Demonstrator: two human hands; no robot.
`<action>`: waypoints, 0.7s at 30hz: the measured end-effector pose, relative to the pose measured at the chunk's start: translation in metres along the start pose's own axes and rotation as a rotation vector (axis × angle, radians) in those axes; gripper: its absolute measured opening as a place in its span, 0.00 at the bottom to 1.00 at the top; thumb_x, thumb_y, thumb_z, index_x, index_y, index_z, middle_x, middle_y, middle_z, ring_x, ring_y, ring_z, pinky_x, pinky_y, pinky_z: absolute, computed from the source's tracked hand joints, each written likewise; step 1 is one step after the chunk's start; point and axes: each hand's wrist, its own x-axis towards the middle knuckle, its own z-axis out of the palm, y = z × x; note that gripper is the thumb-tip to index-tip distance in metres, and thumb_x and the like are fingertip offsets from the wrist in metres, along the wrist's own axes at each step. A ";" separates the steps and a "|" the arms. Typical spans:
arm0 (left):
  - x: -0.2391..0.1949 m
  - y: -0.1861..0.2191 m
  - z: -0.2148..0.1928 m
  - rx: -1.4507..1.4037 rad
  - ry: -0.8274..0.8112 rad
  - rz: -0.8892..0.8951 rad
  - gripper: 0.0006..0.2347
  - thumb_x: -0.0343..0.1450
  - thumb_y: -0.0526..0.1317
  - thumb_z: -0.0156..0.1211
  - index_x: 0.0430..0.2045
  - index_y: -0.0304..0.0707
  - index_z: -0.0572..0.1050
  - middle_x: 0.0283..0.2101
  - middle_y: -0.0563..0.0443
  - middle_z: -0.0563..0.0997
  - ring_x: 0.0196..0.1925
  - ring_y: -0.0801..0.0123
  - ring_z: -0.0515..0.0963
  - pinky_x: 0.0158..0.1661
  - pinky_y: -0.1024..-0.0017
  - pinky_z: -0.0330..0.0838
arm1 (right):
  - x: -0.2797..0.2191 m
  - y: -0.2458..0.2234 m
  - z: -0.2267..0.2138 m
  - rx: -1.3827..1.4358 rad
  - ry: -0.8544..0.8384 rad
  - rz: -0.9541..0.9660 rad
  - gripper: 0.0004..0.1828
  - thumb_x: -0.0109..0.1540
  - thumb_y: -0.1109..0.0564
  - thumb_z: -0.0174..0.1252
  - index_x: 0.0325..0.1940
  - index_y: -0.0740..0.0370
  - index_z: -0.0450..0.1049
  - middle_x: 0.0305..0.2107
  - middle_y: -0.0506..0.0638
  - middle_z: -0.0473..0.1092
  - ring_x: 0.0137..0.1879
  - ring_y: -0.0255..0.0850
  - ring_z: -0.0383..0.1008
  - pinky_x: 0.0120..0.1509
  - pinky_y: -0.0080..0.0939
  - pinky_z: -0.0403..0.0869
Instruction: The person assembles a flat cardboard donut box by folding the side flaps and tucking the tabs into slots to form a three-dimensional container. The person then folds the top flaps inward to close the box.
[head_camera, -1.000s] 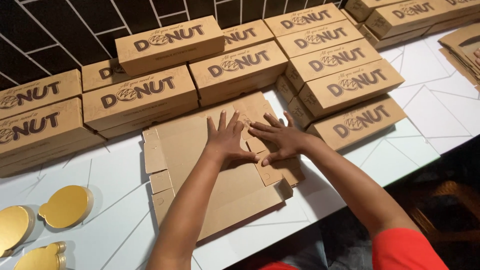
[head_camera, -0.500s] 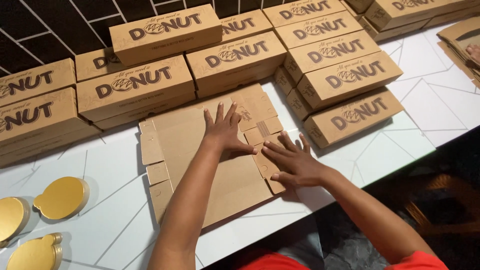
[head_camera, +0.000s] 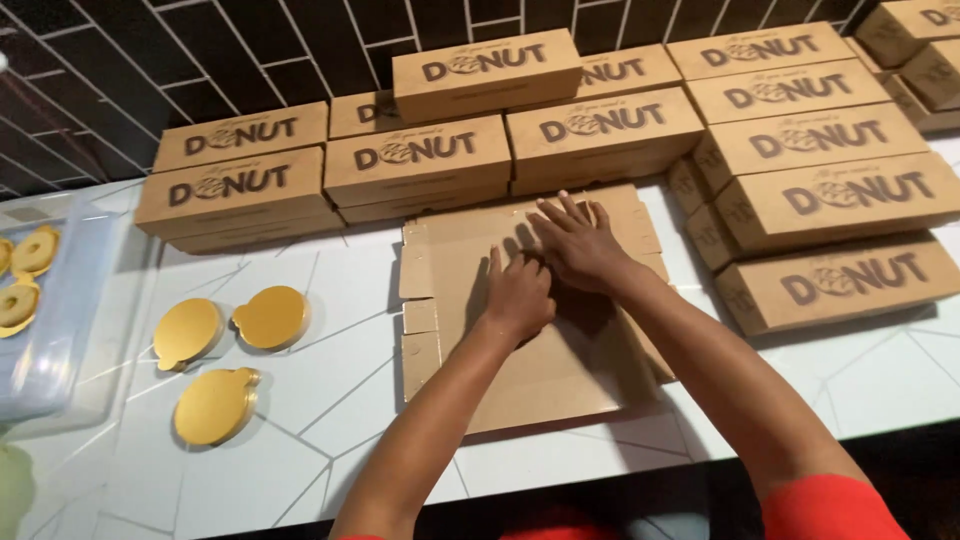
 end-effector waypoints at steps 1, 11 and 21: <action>-0.001 -0.020 0.011 -0.016 0.184 -0.067 0.15 0.70 0.46 0.48 0.46 0.45 0.78 0.50 0.50 0.79 0.61 0.56 0.71 0.65 0.34 0.47 | 0.014 -0.010 0.001 -0.056 -0.071 -0.028 0.31 0.70 0.35 0.41 0.76 0.42 0.58 0.74 0.46 0.55 0.81 0.50 0.48 0.78 0.71 0.46; -0.027 -0.204 0.040 -0.383 0.289 -0.826 0.16 0.65 0.53 0.57 0.40 0.50 0.82 0.36 0.56 0.80 0.42 0.61 0.83 0.38 0.61 0.78 | 0.053 -0.088 0.023 -0.034 -0.003 -0.210 0.33 0.67 0.26 0.38 0.70 0.41 0.65 0.67 0.43 0.61 0.76 0.47 0.55 0.71 0.56 0.56; -0.044 -0.130 -0.029 -0.391 0.239 -0.703 0.21 0.68 0.52 0.59 0.52 0.42 0.78 0.55 0.49 0.74 0.61 0.55 0.69 0.54 0.54 0.70 | 0.044 -0.066 -0.003 0.007 -0.305 -0.157 0.38 0.68 0.24 0.26 0.77 0.38 0.56 0.76 0.44 0.52 0.82 0.48 0.44 0.78 0.61 0.43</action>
